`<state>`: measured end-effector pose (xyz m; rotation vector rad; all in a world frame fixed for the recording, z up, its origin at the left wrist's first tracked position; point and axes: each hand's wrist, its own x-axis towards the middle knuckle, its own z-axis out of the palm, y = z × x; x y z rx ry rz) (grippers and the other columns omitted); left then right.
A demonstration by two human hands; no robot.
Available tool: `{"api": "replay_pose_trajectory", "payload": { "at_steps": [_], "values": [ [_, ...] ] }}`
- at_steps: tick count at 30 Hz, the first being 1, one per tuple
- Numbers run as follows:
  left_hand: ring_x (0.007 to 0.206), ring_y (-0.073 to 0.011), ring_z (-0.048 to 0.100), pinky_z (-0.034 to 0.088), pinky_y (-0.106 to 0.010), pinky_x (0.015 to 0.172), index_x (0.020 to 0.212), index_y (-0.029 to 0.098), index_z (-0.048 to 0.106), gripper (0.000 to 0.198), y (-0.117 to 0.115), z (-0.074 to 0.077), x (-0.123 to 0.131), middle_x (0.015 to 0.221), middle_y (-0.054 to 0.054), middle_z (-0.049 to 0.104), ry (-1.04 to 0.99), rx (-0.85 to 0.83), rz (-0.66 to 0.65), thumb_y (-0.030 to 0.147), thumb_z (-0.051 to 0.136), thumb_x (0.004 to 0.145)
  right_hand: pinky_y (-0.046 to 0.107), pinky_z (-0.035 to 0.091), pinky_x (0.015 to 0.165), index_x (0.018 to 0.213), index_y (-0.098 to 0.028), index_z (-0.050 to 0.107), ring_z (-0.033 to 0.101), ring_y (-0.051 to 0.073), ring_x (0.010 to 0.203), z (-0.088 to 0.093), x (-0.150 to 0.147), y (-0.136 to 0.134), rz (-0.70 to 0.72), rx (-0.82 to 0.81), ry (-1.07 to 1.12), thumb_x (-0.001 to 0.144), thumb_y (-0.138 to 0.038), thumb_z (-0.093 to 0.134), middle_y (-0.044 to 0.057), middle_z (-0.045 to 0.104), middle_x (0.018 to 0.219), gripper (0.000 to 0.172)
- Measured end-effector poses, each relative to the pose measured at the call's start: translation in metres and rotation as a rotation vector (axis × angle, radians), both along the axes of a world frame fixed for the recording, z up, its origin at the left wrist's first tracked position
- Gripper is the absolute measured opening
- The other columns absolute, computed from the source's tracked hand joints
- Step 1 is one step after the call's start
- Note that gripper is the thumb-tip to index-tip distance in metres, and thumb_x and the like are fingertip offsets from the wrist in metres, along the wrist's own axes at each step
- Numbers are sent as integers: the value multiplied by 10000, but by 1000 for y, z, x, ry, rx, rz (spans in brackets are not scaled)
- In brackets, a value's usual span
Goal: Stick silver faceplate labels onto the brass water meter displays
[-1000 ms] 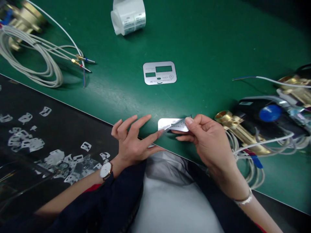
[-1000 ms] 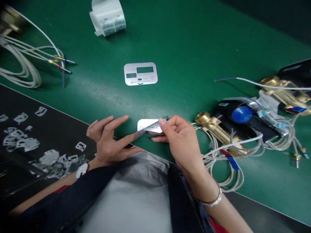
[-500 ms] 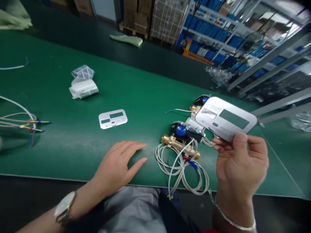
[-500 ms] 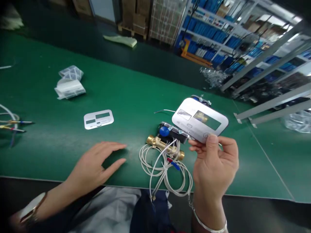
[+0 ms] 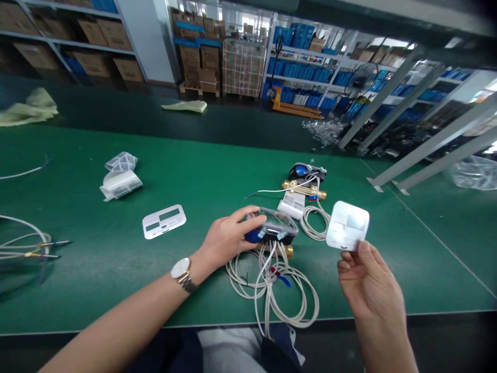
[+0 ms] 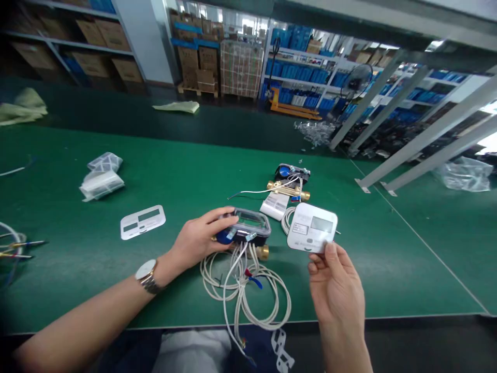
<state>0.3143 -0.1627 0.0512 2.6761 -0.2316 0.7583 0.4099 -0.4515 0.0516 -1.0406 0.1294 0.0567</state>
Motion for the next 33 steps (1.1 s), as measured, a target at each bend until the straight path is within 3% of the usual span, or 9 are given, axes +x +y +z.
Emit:
{"api": "replay_pose_trajectory", "payload": {
  "at_steps": [4,9,16,18,21,23,26,29,33],
  "values": [
    [1284,-305,654,615,-469,991,1346,283,595,470,16,-17,-65,1499,-161,577,-243,222,155,149,721,914,128,499,488,962,-206,704,631,63,624,-14,4,-3,110,-57,0,764,-362,887,-27,719,866,311],
    [1460,-297,492,585,-472,1093,1339,332,589,585,9,-30,-119,1683,-76,328,-188,70,190,-5,682,870,133,508,502,967,-217,713,618,66,642,-22,4,24,325,-51,69,794,-366,867,-35,711,882,275],
    [1383,-307,580,584,-496,1096,1214,297,664,436,-6,-16,-119,1732,-76,160,-90,-342,201,25,717,877,190,600,639,1137,-252,718,712,173,1014,-1,-10,80,584,70,137,820,-394,847,38,724,1170,371],
    [1392,-306,574,592,-472,1083,1227,310,671,460,2,-14,-119,1727,-77,198,-80,-352,119,15,719,877,178,588,620,1101,-250,712,696,141,933,4,-13,90,615,114,164,805,-373,861,17,706,1115,354],
    [1398,-294,571,585,-453,1083,1219,323,690,467,15,-11,-122,1727,-67,219,-53,-352,30,0,701,882,84,427,445,904,-208,657,541,43,620,11,-15,96,619,211,231,786,-347,881,-52,567,779,289],
    [1418,-299,546,548,-489,1116,1197,309,701,433,18,-5,-126,1726,-73,225,-19,-356,37,6,675,889,52,313,377,862,-204,607,397,19,517,16,-17,96,589,277,216,808,-351,866,-86,427,684,303],
    [1516,-360,392,396,-628,1203,1204,283,705,367,13,7,-130,1713,-94,259,54,-349,117,114,675,879,43,259,338,888,-210,591,306,15,465,20,-25,96,575,260,157,839,-386,833,-96,398,670,303],
    [1537,-382,331,313,-663,1228,1205,272,709,307,6,15,-129,1697,-92,302,86,-509,125,278,643,905,69,323,334,822,-201,562,418,27,457,18,-38,100,652,108,158,805,-428,850,-79,492,648,366],
    [1434,-340,501,424,-574,1175,1116,247,696,239,-1,20,-115,1587,-113,487,10,-975,201,403,654,941,114,438,396,805,-194,551,577,66,491,13,-52,109,765,5,111,799,-434,857,-62,579,618,389]
  ]
}}
